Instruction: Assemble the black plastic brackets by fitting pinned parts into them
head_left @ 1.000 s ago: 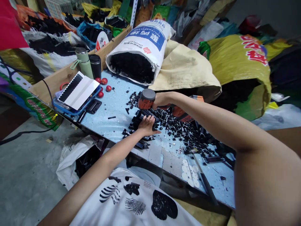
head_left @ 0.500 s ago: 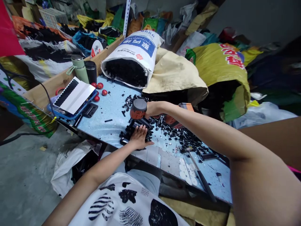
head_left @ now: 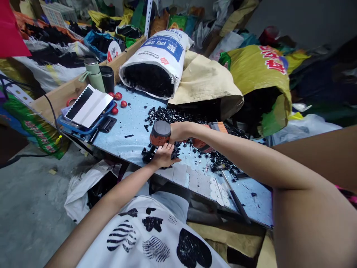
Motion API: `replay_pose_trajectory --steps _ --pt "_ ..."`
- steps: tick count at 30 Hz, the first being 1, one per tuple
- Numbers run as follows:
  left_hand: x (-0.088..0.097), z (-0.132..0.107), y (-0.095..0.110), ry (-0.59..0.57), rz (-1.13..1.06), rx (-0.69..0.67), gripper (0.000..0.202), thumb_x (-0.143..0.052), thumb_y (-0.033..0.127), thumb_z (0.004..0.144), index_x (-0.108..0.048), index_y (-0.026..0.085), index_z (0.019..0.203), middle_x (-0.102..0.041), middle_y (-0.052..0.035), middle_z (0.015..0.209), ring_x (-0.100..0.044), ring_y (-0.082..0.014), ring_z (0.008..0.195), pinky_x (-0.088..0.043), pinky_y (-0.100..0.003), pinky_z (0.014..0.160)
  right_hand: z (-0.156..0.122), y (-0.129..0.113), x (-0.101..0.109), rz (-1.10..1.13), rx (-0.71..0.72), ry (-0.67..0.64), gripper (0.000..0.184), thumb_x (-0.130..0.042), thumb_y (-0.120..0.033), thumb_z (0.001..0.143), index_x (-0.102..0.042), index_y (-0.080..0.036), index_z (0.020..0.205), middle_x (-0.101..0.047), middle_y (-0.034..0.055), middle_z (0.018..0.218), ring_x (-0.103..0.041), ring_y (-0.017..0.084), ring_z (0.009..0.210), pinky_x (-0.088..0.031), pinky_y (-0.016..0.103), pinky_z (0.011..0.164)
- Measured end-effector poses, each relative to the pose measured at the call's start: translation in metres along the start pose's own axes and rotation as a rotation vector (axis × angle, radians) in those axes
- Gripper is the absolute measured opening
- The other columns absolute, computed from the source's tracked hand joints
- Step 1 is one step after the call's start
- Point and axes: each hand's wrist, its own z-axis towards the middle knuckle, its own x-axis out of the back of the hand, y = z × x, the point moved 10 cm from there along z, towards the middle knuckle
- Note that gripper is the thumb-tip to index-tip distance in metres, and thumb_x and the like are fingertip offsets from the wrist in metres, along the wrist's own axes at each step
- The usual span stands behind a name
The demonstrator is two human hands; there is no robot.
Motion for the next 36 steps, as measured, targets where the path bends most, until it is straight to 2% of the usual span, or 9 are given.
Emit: replay_pose_trajectory --steps 8,14,18,20,23,26,29,33,36 --pt "-0.014 0.002 -0.004 -0.245 -0.048 0.057 0.087 -0.021 0.072 0.084 -0.029 0.009 0.144 -0.032 -0.0162 0.147 -0.023 -0.0306 0.138 -0.022 -0.046 0.11 -0.023 -0.02 0.004 -0.11 -0.024 0.067 0.027 -0.062 -0.029 0.064 -0.069 -0.012 0.084 -0.065 0.0077 0.074 -0.06 0.02 0.069 -0.04 0.026 0.056" --pt "-0.01 0.003 -0.005 -0.191 -0.038 0.055 0.084 -0.02 0.071 0.085 -0.032 0.01 0.141 -0.032 -0.016 0.147 -0.028 -0.0317 0.136 -0.023 -0.045 0.11 -0.018 -0.049 -0.001 -0.085 -0.024 0.018 0.028 -0.064 -0.024 0.06 -0.068 -0.01 0.082 -0.063 0.008 0.069 -0.058 0.018 0.064 -0.041 0.026 0.054" --pt "-0.013 0.001 -0.006 -0.202 -0.034 0.06 0.08 -0.025 0.072 0.084 -0.034 0.016 0.14 -0.038 -0.014 0.144 -0.034 -0.0315 0.133 -0.028 -0.044 0.107 -0.016 -0.045 -0.006 -0.014 0.007 0.049 0.025 -0.065 -0.023 0.06 -0.066 -0.009 0.081 -0.062 0.0075 0.067 -0.056 0.017 0.059 -0.04 0.026 0.051" --pt "-0.011 -0.001 -0.007 -0.187 -0.034 0.073 0.075 -0.026 0.069 0.086 -0.034 0.018 0.14 -0.04 -0.0122 0.144 -0.036 -0.0305 0.132 -0.03 -0.043 0.107 -0.017 -0.028 -0.014 0.1 0.06 0.025 0.022 -0.064 -0.023 0.061 -0.065 -0.01 0.079 -0.06 0.0048 0.065 -0.054 0.014 0.056 -0.039 0.025 0.049" --pt "-0.002 0.0 -0.009 -0.128 0.027 0.07 0.078 -0.027 0.067 0.087 -0.037 0.011 0.139 -0.038 -0.0169 0.144 -0.033 -0.0306 0.134 -0.025 -0.046 0.11 -0.023 0.023 -0.014 0.318 0.046 0.041 0.019 -0.066 -0.021 0.063 -0.064 -0.01 0.079 -0.056 0.0011 0.061 -0.05 0.012 0.054 -0.039 0.023 0.049" --pt "0.007 0.015 -0.012 -0.12 0.127 -0.02 0.086 -0.028 0.07 0.085 -0.039 0.002 0.137 -0.035 -0.0223 0.144 -0.024 -0.0318 0.138 -0.011 -0.05 0.115 -0.035 0.091 0.005 0.445 -0.091 0.183 0.026 -0.071 -0.023 0.062 -0.064 -0.011 0.084 -0.056 0.0001 0.062 -0.05 0.011 0.053 -0.04 0.023 0.049" --pt "0.009 0.049 -0.024 -0.192 0.188 -0.074 0.08 -0.022 0.065 0.089 -0.036 0.005 0.139 -0.029 -0.0185 0.148 -0.017 -0.0293 0.141 -0.001 -0.054 0.115 -0.048 0.147 0.016 0.441 -0.302 0.225 0.028 -0.074 -0.027 0.063 -0.065 -0.01 0.082 -0.055 0.0007 0.058 -0.05 0.012 0.051 -0.039 0.024 0.047" --pt "-0.002 0.089 -0.048 -0.309 0.195 -0.027 0.064 -0.017 0.054 0.094 -0.025 0.019 0.146 -0.017 -0.0073 0.154 -0.01 -0.0248 0.143 0.002 -0.061 0.111 -0.049 0.18 0.015 0.378 -0.45 0.179 0.026 -0.073 -0.03 0.065 -0.066 -0.009 0.078 -0.054 0.0019 0.056 -0.051 0.014 0.052 -0.04 0.025 0.048" --pt "-0.016 0.096 -0.059 -0.37 0.183 0.016 0.061 -0.017 0.053 0.094 -0.02 0.024 0.147 -0.014 -0.0036 0.155 -0.009 -0.0255 0.143 0.0 -0.066 0.109 -0.035 0.187 0.011 0.333 -0.435 0.157 0.025 -0.073 -0.031 0.066 -0.066 -0.009 0.077 -0.057 0.0035 0.06 -0.054 0.016 0.057 -0.042 0.026 0.051"
